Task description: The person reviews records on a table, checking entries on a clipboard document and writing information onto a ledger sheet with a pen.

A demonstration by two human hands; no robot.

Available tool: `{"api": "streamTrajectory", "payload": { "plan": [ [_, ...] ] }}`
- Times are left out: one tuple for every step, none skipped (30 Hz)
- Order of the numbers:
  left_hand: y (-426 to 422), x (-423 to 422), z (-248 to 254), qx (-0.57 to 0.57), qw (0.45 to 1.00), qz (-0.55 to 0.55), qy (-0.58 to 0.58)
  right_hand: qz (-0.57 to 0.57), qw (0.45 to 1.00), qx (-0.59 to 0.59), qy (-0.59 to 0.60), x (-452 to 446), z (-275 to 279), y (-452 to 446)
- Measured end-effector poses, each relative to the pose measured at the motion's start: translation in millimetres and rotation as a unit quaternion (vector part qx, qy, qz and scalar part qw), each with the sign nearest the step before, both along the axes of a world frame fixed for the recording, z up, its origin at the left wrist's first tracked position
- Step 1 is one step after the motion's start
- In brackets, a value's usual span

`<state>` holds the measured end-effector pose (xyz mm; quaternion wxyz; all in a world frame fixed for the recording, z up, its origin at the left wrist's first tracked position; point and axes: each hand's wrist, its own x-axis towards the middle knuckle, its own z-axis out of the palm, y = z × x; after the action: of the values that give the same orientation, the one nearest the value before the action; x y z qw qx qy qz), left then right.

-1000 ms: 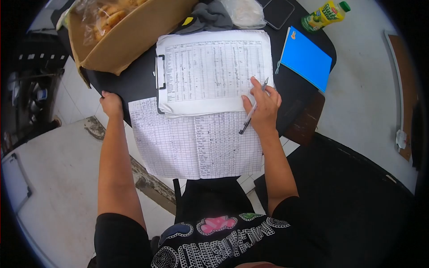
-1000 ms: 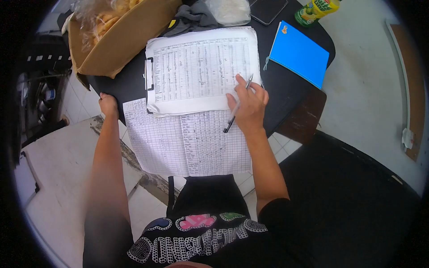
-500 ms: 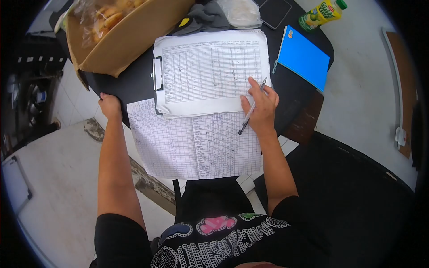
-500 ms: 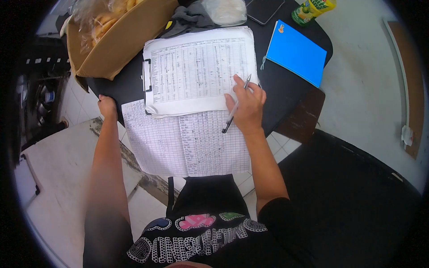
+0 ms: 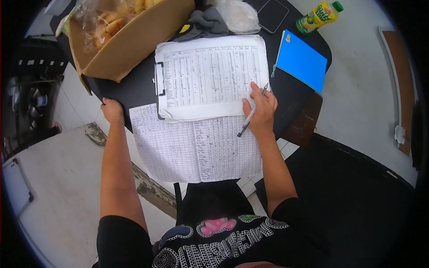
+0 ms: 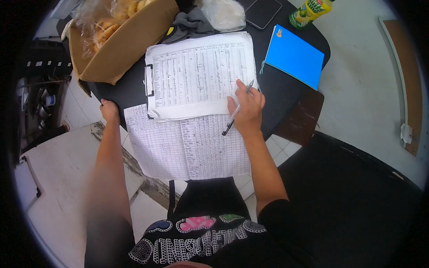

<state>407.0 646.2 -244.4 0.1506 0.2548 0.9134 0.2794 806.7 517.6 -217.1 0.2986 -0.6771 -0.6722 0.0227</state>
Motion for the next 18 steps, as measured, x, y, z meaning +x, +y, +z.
{"api": "streamTrajectory", "payload": {
  "plan": [
    [-0.1, -1.4, -1.8, 0.002, 1.0, -0.001, -0.001, -0.008, 1.0, -0.003, 0.014, -0.4, 0.0, -0.6],
    [0.1, -2.3, -2.7, 0.004, 1.0, -0.003, -0.003, -0.016, 0.999, -0.006, 0.028, -1.2, 1.2, -1.2],
    [0.2, -2.5, -2.5, 0.001, 1.0, -0.002, -0.003, -0.025, 0.999, -0.009, 0.042, -1.8, 1.9, -1.5],
    [0.3, -2.3, -2.0, -0.002, 1.0, 0.0, -0.004, -0.025, 0.999, -0.006, 0.038, -2.1, 1.8, -1.4],
    [0.4, -1.9, -1.3, -0.004, 1.0, 0.001, -0.005, -0.026, 0.999, -0.003, 0.034, -2.4, 1.5, -1.3],
    [0.1, -0.4, 0.4, -0.005, 1.0, 0.0, -0.005, -0.027, 0.999, 0.0, 0.03, -2.6, 1.3, -1.4],
    [-0.3, 1.7, 2.8, -0.005, 1.0, -0.001, -0.005, -0.031, 0.999, -0.002, 0.034, -3.0, 1.3, -1.5],
    [-0.5, 2.6, 4.3, -0.006, 1.0, -0.002, -0.006, -0.035, 0.999, -0.003, 0.038, -3.2, 1.6, -1.7],
    [-0.2, 1.6, 3.5, -0.007, 1.0, 0.0, -0.006, -0.039, 0.998, -0.004, 0.041, -3.3, 1.8, -1.6],
    [0.2, 0.1, 1.7, -0.009, 1.0, 0.002, -0.007, -0.037, 0.999, -0.002, 0.04, -3.2, 1.8, -1.6],
    [0.5, -0.9, 0.5, -0.011, 1.0, 0.004, -0.008, -0.035, 0.999, 0.001, 0.039, -2.9, 1.6, -1.6],
    [0.6, -1.3, 0.2, -0.01, 1.0, 0.004, -0.008, -0.033, 0.999, 0.003, 0.037, -2.7, 1.4, -1.6],
    [0.5, -1.5, 0.0, -0.009, 1.0, 0.004, -0.01, -0.033, 0.999, 0.005, 0.037, -2.7, 1.2, -1.6],
    [0.5, -1.5, -0.1, -0.009, 1.0, 0.004, -0.011, -0.033, 0.999, 0.006, 0.037, -2.9, 0.7, -1.6],
    [0.3, -1.2, 0.2, -0.007, 1.0, 0.005, -0.011, -0.033, 0.999, 0.008, 0.037, -3.0, 0.2, -1.5],
    [0.1, -0.7, 0.8, -0.005, 1.0, 0.005, -0.012, -0.033, 0.999, 0.007, 0.038, -3.0, -0.2, -1.4],
    [0.1, -0.4, 1.2, -0.003, 1.0, 0.005, -0.013, -0.033, 0.999, 0.006, 0.039, -2.8, -0.7, -1.3],
    [0.2, -0.8, 0.7, -0.004, 1.0, 0.005, -0.013, -0.034, 0.999, 0.006, 0.039, -2.6, -0.9, -1.2]
  ]
}}
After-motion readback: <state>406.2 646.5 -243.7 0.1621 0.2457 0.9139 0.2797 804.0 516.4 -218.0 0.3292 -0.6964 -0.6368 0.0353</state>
